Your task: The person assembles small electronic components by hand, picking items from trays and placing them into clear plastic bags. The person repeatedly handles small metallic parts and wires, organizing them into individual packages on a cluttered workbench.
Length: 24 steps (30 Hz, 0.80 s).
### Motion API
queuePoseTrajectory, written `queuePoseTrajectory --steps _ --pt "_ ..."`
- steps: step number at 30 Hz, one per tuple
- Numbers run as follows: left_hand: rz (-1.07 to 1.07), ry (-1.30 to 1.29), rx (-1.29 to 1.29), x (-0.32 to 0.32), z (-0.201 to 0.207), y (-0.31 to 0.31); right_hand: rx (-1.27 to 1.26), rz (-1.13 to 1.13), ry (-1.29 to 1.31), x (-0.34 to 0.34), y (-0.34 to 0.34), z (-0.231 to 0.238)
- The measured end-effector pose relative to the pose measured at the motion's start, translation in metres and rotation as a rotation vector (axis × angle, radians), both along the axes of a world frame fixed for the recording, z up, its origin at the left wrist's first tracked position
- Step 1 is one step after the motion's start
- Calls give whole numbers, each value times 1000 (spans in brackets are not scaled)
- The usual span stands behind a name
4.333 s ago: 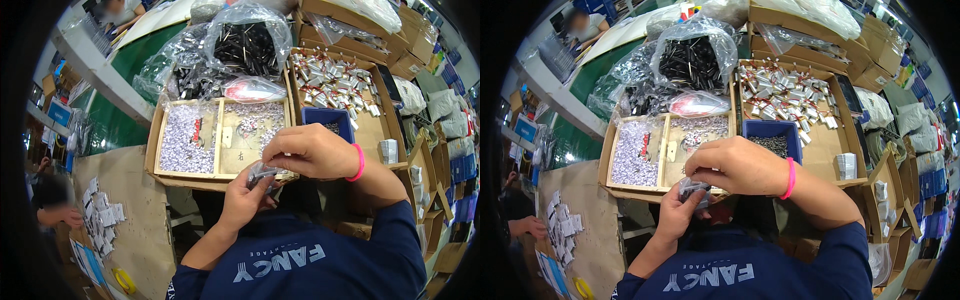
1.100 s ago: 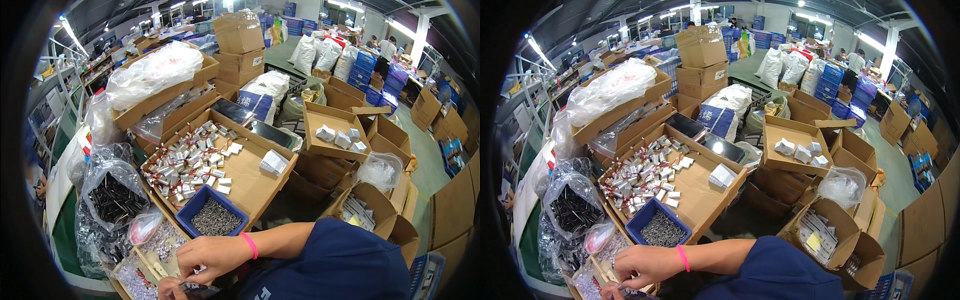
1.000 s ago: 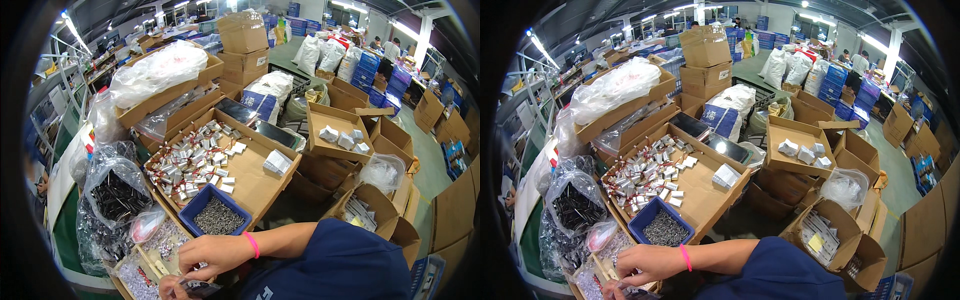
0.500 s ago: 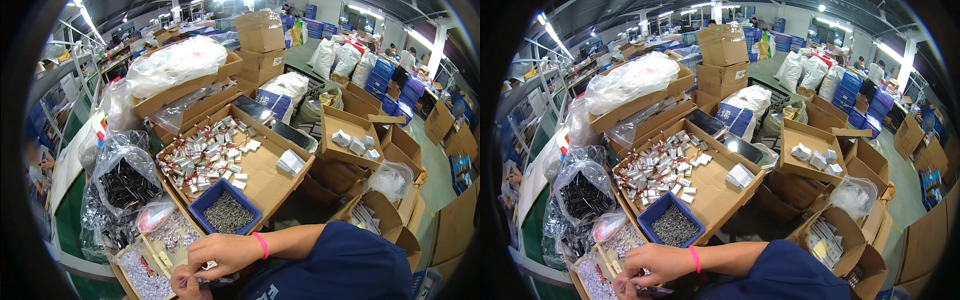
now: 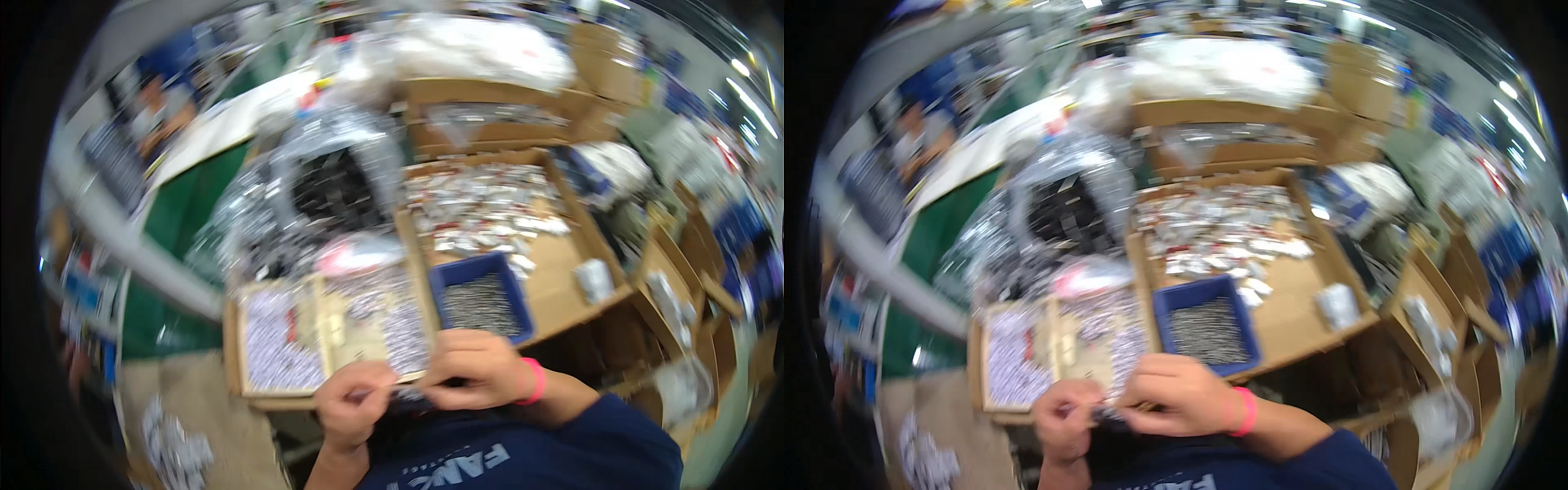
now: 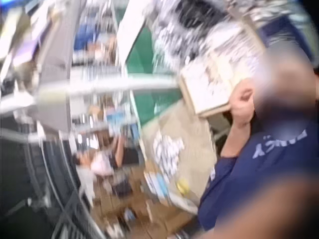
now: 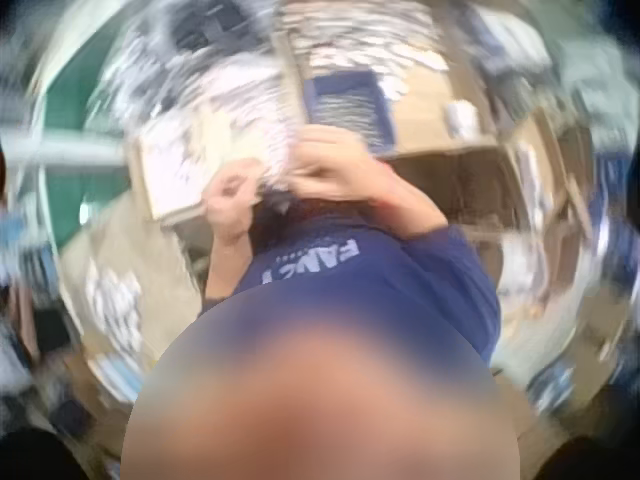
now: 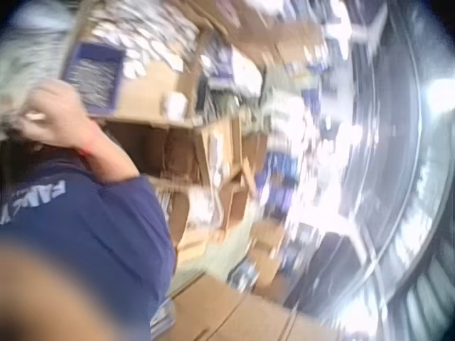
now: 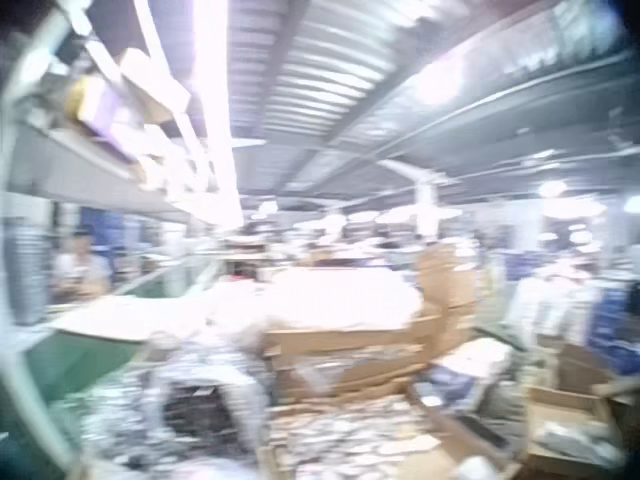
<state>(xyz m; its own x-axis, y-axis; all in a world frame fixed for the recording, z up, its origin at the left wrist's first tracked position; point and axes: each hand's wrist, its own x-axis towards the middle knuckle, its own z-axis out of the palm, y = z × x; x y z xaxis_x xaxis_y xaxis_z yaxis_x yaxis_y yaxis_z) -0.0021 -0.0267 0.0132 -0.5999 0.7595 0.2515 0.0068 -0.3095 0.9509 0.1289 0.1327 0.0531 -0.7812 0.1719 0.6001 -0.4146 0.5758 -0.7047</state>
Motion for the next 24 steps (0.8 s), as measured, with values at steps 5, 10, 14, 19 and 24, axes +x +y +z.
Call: queuePoseTrajectory --steps 5,10,14,19,24 --pt "-73 -116 -114 -4 3 -16 73 -81 7 -3 -3 -7" --pt "-143 -407 0 -4 -1 -24 9 -112 9 -4 -10 -16" --pt "-87 -388 54 -6 6 -31 -53 -71 -42 -6 -13 -18" --pt "124 -137 -97 -20 16 -65 -67 12 -194 -19 -22 -7" --pt "705 -49 -124 -71 25 -147 70 -32 -202 -28 -27 6"
